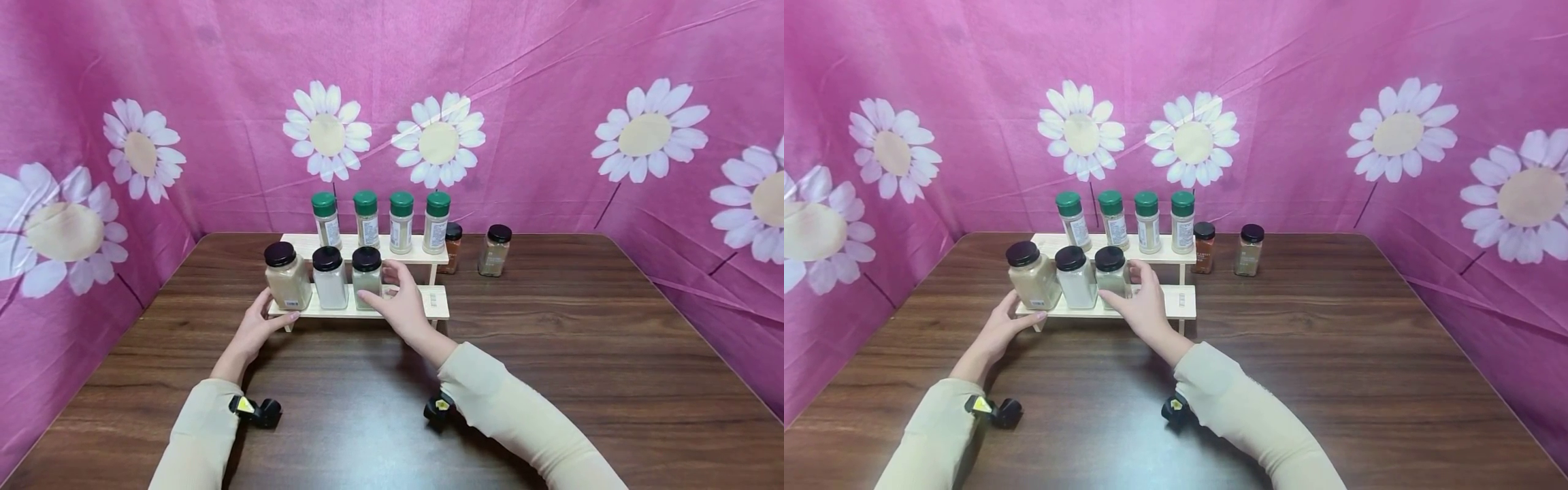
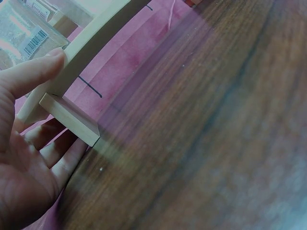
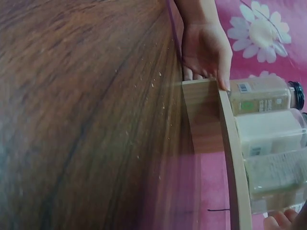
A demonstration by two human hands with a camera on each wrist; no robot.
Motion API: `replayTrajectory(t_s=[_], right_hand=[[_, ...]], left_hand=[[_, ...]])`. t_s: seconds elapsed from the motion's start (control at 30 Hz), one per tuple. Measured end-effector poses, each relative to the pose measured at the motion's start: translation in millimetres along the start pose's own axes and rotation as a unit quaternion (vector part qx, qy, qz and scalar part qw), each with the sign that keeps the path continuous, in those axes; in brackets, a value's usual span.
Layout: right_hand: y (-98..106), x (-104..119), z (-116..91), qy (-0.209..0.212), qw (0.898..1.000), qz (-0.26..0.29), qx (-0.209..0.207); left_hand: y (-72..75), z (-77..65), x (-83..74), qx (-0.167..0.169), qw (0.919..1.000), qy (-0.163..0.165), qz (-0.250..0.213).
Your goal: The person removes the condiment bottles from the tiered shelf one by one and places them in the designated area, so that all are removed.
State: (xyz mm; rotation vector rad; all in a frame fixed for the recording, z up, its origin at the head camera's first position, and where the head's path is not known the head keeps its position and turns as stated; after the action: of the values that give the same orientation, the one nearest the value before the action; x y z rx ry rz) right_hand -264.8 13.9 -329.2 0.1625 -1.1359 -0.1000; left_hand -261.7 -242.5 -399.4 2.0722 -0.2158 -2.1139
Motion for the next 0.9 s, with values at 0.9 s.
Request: replayTrajectory(t_s=[0.9], right_hand=[[-19, -5, 0, 0.056, 0.991, -0.102, -0.073]], left_hand=[[-1.3, -0.7, -2.4, 0.006, 0.9999, 0.013, -0.01]])
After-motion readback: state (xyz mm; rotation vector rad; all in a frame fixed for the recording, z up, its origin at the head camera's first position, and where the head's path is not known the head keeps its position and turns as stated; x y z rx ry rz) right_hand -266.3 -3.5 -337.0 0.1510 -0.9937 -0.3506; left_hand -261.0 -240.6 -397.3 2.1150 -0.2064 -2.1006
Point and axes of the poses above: each hand's wrist, its own z-axis towards the middle knuckle, its own y-axis out of the back of the hand, x = y × z, the point moved 5 cm from there along z, towards the middle knuckle, and after that the axes turned 5 degrees about y, right-handed, at the moved point
